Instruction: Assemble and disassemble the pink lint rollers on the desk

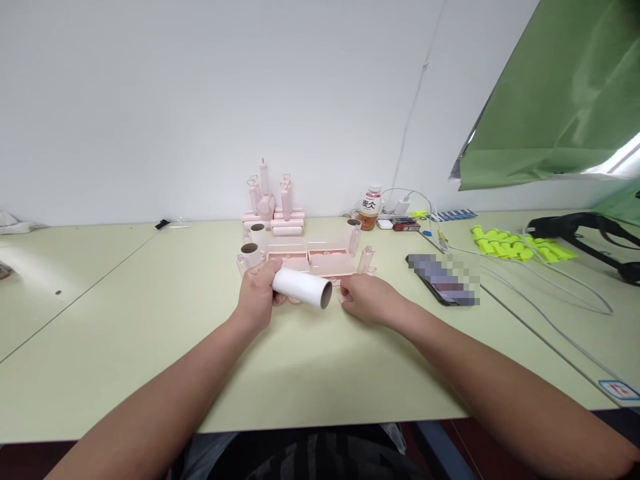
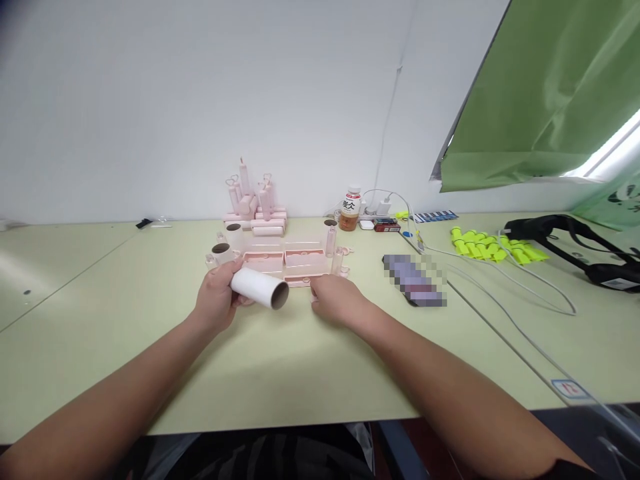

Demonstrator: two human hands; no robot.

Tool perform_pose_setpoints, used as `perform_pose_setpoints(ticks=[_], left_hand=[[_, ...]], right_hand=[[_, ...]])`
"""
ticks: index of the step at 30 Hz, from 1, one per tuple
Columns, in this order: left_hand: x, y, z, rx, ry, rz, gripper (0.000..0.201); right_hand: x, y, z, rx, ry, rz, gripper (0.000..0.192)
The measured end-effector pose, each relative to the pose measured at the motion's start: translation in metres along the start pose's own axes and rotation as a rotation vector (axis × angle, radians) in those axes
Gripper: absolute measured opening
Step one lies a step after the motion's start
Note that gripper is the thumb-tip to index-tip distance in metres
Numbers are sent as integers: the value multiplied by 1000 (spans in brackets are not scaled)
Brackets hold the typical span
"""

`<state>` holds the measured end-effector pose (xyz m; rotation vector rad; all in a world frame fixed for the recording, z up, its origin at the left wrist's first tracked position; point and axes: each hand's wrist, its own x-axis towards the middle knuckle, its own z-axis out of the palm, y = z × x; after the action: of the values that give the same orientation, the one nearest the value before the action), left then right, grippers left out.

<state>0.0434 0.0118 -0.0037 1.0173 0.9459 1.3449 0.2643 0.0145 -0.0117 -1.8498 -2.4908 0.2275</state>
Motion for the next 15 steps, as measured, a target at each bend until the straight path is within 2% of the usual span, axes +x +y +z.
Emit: perform_pose_setpoints(ticks=[3, 5, 9, 11, 15], left_hand=[[1, 0, -1, -30, -3, 5, 33], [2, -1, -2, -39, 6, -12, 33], [2, 0, -1, -33, 47, -40, 31], [2, 0, 0, -20, 61, -42, 32], [2, -2, 0, 2, 99, -16, 31]], right_hand=[[-2, -2, -2, 82, 61, -43, 5], [-3, -4, -4, 251, 162, -116, 7], [-8, -10, -7, 689, 523, -326, 12], [-11, -13, -6, 793, 677, -470, 12], [-16, -19, -2, 805, 750, -669, 9]])
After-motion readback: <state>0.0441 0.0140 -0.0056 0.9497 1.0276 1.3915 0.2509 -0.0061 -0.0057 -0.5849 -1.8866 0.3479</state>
